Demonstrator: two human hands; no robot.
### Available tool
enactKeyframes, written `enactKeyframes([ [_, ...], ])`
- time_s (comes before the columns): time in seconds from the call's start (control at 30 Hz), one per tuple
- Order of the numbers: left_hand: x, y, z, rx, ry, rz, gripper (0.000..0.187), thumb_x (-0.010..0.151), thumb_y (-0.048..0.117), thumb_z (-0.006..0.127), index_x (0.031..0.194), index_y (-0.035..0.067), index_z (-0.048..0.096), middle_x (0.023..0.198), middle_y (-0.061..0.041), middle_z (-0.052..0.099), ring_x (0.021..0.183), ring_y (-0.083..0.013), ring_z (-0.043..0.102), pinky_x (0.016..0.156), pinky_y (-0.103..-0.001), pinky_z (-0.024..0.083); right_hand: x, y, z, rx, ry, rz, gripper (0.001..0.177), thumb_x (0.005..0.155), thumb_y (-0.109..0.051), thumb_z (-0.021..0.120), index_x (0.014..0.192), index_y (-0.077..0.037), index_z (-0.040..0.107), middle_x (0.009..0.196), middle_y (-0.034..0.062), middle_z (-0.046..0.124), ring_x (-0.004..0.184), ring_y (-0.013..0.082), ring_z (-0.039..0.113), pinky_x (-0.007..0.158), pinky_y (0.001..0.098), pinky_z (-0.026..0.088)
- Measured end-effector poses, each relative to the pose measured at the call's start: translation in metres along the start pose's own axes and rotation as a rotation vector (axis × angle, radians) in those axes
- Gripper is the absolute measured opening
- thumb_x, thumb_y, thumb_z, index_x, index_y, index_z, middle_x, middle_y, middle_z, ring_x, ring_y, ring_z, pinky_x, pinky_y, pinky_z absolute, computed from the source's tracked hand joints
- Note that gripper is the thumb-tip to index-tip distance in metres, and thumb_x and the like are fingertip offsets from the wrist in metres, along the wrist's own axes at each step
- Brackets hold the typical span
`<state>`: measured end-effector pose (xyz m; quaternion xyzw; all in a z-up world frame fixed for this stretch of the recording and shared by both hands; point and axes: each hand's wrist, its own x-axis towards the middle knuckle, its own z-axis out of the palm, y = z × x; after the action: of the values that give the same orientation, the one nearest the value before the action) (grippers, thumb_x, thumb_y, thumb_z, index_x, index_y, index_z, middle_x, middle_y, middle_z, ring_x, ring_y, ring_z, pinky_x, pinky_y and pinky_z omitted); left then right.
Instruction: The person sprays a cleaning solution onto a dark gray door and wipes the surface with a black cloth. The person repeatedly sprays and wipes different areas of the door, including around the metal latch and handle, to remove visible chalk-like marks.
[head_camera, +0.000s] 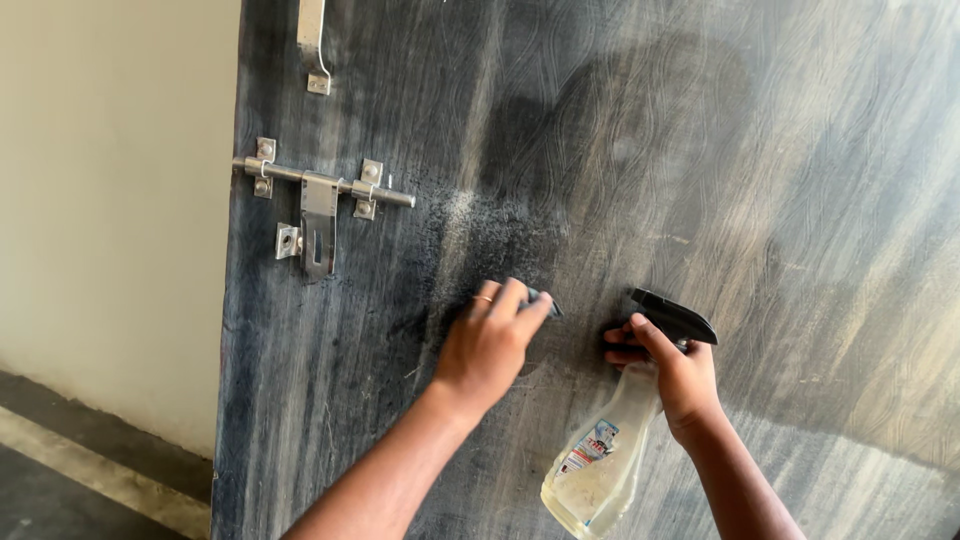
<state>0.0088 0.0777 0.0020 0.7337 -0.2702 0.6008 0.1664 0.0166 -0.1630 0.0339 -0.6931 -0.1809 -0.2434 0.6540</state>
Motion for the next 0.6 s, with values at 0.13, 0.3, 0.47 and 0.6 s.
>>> enactKeyframes([
  [0.13,-0.018,0.003,-0.010,-0.106,-0.051,-0.213,0.023,0.093,0.000,0.069,0.114,0.003,0.076,0.101,-0.013,0.069,0.090,-0.0274,0.066,0.059,-0.030,0.062,0.001,0.002,0.002,-0.004,0.020,0.000,0.029,0.092,-0.028,0.068,0.094,0.001,0.069,0.089,0.0148,0.078,0.075,0.0290,0.076,0.071,0.0420,0.059],
  [0.3,-0.018,0.029,0.010,0.006,0.020,0.158,0.028,0.086,-0.003,0.068,0.113,0.003,0.075,0.106,-0.013,0.069,0.099,-0.0280,0.067,0.073,-0.031,0.064,0.001,0.003,0.002,0.025,0.033,-0.003,0.029,0.090,-0.028,0.069,0.094,0.001,0.069,0.088,0.0157,0.078,0.075,0.0299,0.077,0.072,0.0423,0.060],
  [0.47,0.012,0.010,0.017,-0.051,0.014,0.024,0.022,0.093,-0.001,0.069,0.114,0.001,0.076,0.099,-0.014,0.069,0.091,-0.0271,0.066,0.068,-0.030,0.062,0.001,0.002,0.002,-0.002,0.046,0.021,0.029,0.090,-0.028,0.069,0.094,0.001,0.070,0.089,0.0162,0.079,0.076,0.0297,0.078,0.072,0.0417,0.060],
  [0.6,-0.019,0.002,0.004,0.024,0.085,0.037,0.024,0.090,-0.001,0.069,0.113,0.003,0.076,0.097,-0.012,0.069,0.091,-0.0249,0.066,0.069,-0.029,0.063,0.001,0.001,0.004,-0.016,0.059,0.029,0.029,0.090,-0.028,0.068,0.093,0.001,0.070,0.089,0.0159,0.079,0.075,0.0298,0.077,0.071,0.0422,0.059],
])
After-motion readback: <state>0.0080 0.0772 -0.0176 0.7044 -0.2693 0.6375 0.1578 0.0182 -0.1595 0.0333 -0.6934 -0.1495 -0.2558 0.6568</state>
